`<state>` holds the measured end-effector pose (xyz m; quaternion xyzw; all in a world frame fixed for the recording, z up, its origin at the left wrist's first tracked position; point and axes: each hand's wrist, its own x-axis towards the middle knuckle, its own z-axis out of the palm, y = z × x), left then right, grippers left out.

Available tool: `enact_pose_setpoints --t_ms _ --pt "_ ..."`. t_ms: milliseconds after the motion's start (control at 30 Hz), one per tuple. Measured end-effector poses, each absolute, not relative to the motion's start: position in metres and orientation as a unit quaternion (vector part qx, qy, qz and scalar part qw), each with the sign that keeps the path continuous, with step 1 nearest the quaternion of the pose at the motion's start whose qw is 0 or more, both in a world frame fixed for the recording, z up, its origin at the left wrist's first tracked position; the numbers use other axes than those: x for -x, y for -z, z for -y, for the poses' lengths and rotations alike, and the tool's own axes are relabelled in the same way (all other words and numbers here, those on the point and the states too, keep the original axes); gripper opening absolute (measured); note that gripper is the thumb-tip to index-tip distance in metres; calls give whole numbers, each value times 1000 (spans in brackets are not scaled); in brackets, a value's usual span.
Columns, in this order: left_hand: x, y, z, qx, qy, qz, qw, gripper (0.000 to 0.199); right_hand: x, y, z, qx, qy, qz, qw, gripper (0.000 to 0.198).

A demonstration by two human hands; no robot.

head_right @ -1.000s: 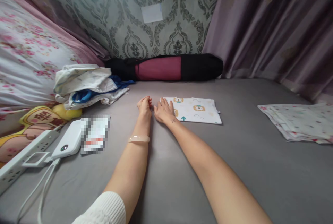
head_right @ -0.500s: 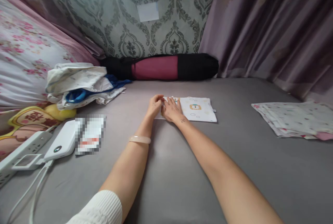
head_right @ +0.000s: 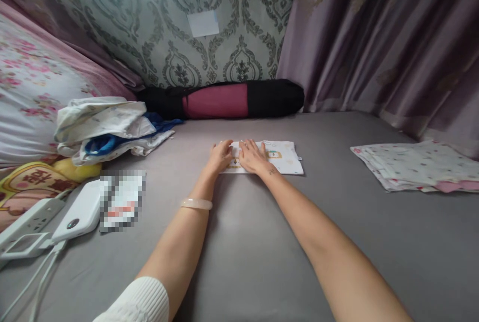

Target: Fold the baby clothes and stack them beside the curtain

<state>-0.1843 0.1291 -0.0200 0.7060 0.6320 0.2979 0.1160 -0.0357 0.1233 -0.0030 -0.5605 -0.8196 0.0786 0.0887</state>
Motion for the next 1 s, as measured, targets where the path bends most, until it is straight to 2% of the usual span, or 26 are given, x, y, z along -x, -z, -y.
enact_pose_setpoints --t_ms 133,267,733,1000 --pt "173 15 -119 -774 -188 -602 47 34 14 9 -121 581 -31 810 76 57" --pt "164 17 -117 -783 -147 -605 7 36 8 18 -121 585 -24 808 67 56" --pt "146 21 -109 -766 -118 -628 -63 52 -6 14 -117 594 7 800 87 54" --pt "139 27 -109 -781 -102 -614 -44 56 -14 18 -116 611 0 788 76 54"
